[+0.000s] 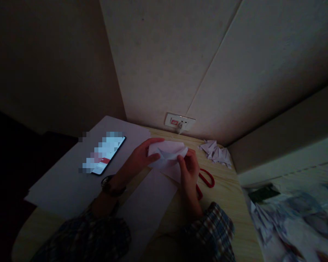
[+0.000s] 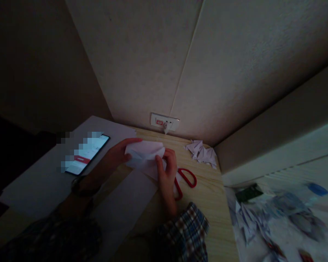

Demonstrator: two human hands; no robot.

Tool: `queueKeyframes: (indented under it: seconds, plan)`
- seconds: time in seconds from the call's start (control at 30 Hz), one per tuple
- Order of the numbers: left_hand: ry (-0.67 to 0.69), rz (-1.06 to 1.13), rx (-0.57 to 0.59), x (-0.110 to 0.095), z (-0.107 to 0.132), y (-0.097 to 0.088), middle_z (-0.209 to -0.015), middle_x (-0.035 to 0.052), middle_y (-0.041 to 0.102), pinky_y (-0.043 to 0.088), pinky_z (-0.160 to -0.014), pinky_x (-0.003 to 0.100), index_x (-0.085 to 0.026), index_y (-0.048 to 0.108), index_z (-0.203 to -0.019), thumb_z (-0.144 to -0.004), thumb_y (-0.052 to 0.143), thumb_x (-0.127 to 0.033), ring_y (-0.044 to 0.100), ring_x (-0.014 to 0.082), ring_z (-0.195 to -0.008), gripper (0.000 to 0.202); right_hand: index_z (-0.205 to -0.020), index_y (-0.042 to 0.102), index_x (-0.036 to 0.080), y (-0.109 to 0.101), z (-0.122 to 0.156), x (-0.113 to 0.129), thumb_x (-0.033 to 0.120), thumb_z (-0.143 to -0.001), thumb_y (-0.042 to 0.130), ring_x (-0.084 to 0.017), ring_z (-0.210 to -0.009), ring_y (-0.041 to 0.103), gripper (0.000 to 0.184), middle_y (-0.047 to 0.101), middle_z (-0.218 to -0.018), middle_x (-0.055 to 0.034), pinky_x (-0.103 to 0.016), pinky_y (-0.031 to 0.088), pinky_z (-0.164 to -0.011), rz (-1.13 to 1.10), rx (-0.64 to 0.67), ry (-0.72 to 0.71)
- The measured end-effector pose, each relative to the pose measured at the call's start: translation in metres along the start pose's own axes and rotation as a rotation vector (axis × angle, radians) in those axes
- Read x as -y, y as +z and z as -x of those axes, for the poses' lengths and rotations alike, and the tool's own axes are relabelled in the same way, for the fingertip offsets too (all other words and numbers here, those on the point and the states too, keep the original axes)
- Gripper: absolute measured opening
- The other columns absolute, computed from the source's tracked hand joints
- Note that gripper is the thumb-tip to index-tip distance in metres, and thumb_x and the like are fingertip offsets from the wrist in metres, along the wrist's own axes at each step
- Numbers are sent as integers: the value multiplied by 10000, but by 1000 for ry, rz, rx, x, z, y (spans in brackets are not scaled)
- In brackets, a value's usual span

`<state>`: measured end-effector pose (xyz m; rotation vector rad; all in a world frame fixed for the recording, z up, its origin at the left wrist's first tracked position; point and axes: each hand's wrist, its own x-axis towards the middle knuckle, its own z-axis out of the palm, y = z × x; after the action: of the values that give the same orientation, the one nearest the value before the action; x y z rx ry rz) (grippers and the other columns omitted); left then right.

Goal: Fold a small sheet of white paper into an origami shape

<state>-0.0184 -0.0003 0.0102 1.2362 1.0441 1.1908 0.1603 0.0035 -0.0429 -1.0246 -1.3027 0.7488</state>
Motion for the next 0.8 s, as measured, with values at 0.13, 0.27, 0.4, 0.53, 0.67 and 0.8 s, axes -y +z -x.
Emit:
queueKeyframes:
  seconds: [0.13,0.27,0.4,0.53,0.67,0.8]
  plan:
    - [-15,-8,-33,1,-2,1,-1127,72,677,496,-875,321,-183,630,-1141,-685,755,-308,619,243,-1037,489,-878,606,217,0,0,0,320,-878,605,-170,-898,544,103,578,-931,-8,-325,445,-844,3,16,-20]
    - [-34,8,-28,3,-2,0,-1166,73,660,498,-895,326,-178,600,-1167,-679,757,-280,619,239,-1056,523,-913,616,218,0,0,3,315,-872,619,-179,-945,558,105,590,-989,-20,-340,447,-864,1,33,-21]
    - [-64,6,-35,2,-1,0,-1155,78,661,512,-874,329,-172,573,-1182,-690,743,-292,627,247,-1049,534,-947,615,221,0,1,5,323,-876,617,-185,-964,563,124,597,-1023,-31,-347,459,-866,-3,53,10]
    - [-60,10,-40,1,0,0,-1165,80,665,519,-843,306,-172,562,-1190,-704,725,-290,630,248,-1054,526,-954,617,224,0,1,4,313,-875,623,-185,-972,564,119,598,-1031,-29,-345,459,-869,-18,58,14]
    - [-62,14,-49,2,-1,1,-1124,80,683,529,-795,303,-164,556,-1196,-728,701,-321,645,244,-1002,514,-979,622,232,1,1,3,295,-872,630,-185,-981,571,124,603,-1043,-28,-349,459,-882,-47,69,23]
    - [-63,34,-86,4,-1,2,-1086,78,689,532,-799,311,-151,569,-1143,-717,709,-333,646,250,-997,485,-1033,608,241,2,2,5,300,-871,628,-194,-997,580,173,612,-1070,-35,-350,475,-878,-82,66,71]
